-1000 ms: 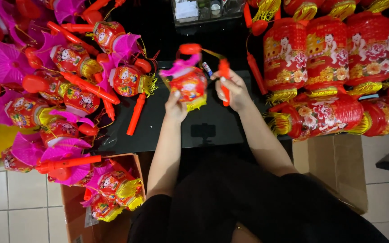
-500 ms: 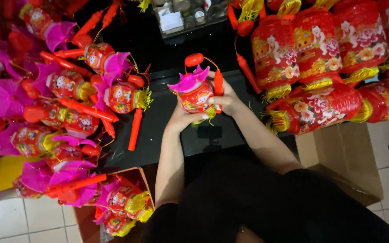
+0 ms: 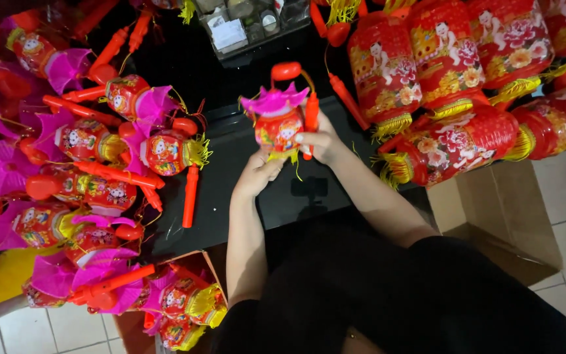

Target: Assembling decorative lanterns by attaching plastic handles to the lantern bodies.

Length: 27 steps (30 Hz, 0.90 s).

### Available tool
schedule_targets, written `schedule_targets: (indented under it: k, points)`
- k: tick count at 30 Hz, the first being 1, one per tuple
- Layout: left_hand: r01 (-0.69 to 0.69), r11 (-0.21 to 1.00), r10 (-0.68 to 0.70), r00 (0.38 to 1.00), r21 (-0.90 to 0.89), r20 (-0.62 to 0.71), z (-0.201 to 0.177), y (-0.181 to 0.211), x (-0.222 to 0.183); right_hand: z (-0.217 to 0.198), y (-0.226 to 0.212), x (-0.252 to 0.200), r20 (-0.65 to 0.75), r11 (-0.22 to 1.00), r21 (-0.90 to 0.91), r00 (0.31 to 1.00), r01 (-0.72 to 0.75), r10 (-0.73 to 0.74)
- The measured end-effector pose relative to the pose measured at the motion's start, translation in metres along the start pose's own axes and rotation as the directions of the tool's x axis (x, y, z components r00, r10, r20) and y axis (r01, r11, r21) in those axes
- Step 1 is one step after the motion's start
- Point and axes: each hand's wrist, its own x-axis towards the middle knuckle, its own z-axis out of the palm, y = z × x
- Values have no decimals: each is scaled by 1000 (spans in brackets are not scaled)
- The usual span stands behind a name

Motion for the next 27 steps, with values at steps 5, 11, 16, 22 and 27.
schedule_targets:
  k: [5, 11, 16, 22, 27]
  points:
    - [10, 998, -9, 1000, -68, 21, 12, 20, 3, -16, 1, 0, -69, 997, -27, 995, 67, -68]
    - [-115, 986, 100, 988, -125, -120, 43, 59, -8, -3, -13, 3, -139, 993, -10, 984, 115, -115]
    - [-104, 991, 91, 984, -79, -155, 28, 62, -10, -12, -14, 1, -205, 992, -14, 971, 124, -124]
    - [-425, 905, 397, 822, 25, -408, 9, 54, -4, -13, -28, 1, -231, 993, 42, 968, 112, -100]
    - [-384, 910, 402, 908, -155, 114, 35, 65, -16, 7, -22, 3, -125, 996, 45, 990, 76, -70]
